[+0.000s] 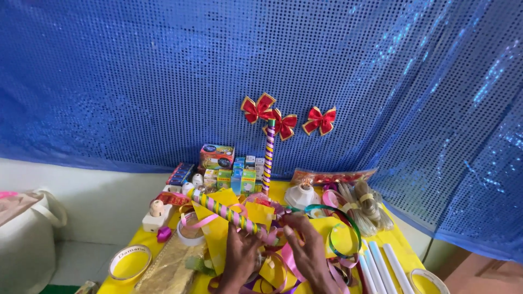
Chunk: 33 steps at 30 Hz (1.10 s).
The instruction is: The person wraps a pink ribbon around a striped cylindrical stick held in the left hand. The hands repeatedly wind the ribbon along the stick's length, adjusting tension and position. The workspace contains craft supplies including ribbons, tape, and completed decorative sticks.
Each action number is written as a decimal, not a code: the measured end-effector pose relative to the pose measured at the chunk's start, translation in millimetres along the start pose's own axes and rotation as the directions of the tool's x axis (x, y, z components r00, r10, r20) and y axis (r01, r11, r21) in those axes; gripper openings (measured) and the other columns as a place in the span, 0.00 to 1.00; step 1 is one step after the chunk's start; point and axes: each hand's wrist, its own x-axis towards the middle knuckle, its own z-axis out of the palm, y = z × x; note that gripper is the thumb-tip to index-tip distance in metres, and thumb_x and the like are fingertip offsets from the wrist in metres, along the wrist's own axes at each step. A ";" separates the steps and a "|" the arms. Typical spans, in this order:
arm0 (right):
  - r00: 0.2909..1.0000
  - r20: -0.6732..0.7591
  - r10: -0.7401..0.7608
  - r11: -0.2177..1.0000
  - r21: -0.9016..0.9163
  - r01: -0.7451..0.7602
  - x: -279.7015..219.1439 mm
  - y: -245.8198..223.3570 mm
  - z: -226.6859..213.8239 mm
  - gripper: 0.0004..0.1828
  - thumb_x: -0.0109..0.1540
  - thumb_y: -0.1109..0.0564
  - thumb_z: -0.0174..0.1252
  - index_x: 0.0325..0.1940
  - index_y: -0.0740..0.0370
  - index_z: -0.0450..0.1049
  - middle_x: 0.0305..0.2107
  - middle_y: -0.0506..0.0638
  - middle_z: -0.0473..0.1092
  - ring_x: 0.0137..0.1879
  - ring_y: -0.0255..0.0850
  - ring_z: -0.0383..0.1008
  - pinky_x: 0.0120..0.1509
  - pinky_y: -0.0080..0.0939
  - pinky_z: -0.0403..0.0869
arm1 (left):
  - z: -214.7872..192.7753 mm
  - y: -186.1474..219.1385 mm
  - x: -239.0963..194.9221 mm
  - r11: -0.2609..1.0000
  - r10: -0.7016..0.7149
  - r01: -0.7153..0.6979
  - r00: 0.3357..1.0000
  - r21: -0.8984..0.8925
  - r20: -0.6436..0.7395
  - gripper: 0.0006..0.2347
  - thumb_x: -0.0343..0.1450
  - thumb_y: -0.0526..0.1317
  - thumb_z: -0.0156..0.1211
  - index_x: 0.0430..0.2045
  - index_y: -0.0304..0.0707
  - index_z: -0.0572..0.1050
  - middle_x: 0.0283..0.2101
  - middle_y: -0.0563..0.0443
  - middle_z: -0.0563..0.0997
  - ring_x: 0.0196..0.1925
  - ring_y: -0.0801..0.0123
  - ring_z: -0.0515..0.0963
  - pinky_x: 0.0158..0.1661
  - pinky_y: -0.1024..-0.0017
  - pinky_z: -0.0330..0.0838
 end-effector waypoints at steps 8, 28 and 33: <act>0.986 0.164 -0.024 0.979 -0.196 0.057 -19.4 24.6 11.5 0.31 0.59 0.41 0.65 0.62 0.57 0.74 0.58 0.51 0.74 0.65 0.46 0.75 0.67 0.52 0.75 | -4.7 -15.5 7.3 0.995 0.096 -0.098 0.991 -0.016 -0.091 0.34 0.63 0.40 0.70 0.65 0.36 0.60 0.42 0.35 0.82 0.44 0.55 0.86 0.47 0.61 0.83; 0.965 0.025 -0.260 0.957 -0.126 0.261 -25.6 54.9 19.6 0.20 0.61 0.46 0.66 0.49 0.63 0.77 0.35 0.52 0.80 0.37 0.41 0.82 0.35 0.42 0.78 | -7.5 -27.4 3.0 0.966 0.231 -0.246 0.961 0.085 0.154 0.28 0.65 0.38 0.72 0.55 0.34 0.61 0.34 0.44 0.79 0.39 0.58 0.87 0.44 0.68 0.88; 0.990 0.049 -0.135 0.989 -0.060 0.138 -25.1 51.1 16.4 0.18 0.61 0.45 0.64 0.49 0.58 0.79 0.35 0.48 0.83 0.36 0.38 0.82 0.33 0.40 0.78 | -3.7 -17.3 0.9 0.992 0.088 -0.104 0.978 0.078 0.188 0.33 0.64 0.38 0.72 0.59 0.34 0.56 0.43 0.31 0.85 0.49 0.49 0.90 0.45 0.59 0.91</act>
